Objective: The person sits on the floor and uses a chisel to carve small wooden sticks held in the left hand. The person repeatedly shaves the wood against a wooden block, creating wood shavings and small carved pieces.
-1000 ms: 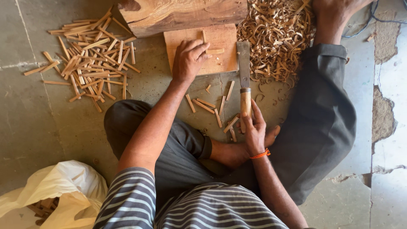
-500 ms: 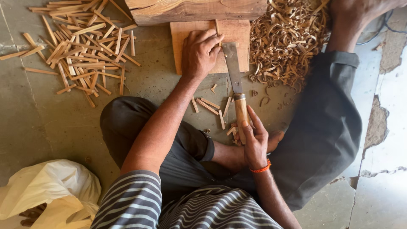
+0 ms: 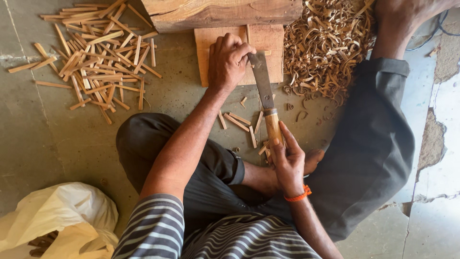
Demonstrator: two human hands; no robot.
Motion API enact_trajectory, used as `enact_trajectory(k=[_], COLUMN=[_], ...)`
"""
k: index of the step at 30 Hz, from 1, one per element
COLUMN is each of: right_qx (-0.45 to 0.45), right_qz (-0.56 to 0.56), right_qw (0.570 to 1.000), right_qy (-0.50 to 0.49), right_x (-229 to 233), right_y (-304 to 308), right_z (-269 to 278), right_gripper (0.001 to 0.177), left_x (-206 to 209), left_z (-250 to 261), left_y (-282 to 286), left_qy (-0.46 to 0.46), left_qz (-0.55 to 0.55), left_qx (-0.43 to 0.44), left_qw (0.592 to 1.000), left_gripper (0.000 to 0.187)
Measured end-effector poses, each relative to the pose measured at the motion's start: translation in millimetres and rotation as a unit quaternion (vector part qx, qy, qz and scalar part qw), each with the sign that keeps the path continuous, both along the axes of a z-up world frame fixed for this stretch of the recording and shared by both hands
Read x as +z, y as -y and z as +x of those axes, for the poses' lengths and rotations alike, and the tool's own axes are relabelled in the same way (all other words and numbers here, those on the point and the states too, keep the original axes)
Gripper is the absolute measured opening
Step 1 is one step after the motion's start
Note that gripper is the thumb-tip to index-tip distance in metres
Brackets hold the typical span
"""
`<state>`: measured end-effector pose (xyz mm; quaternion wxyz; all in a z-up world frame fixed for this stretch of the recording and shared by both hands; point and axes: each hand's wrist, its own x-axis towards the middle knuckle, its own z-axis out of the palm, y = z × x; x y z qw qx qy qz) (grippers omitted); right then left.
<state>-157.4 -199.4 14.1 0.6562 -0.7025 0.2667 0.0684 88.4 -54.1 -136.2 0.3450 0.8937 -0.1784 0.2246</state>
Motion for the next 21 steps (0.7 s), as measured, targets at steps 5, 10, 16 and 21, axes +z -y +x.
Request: enact_trajectory(k=[5, 10, 16, 21], right_qx=[0.007, -0.026, -0.157, -0.122], right_qz=[-0.039, 0.034, 0.266, 0.128], right_qw=[0.999, 0.997, 0.947, 0.979], right_qy=[-0.003, 0.058, 0.091, 0.098], right_x=[-19, -42, -10, -8], right_y=[-13, -29, -7, 17], right_z=[29, 58, 33, 5], right_gripper=[0.055, 0.054, 0.056, 0.057], left_x=[-2, 12, 25, 15], left_z=[-6, -7, -3, -15], left_y=[-1, -4, -5, -5], left_qy=[-0.003, -0.003, -0.004, -0.004], left_qz=[-0.023, 0.005, -0.022, -0.003], left_qx=[-0.001, 0.012, -0.002, -0.028], left_qw=[1.0, 1.0, 1.0, 1.0], left_gripper=[0.023, 0.031, 0.043, 0.046])
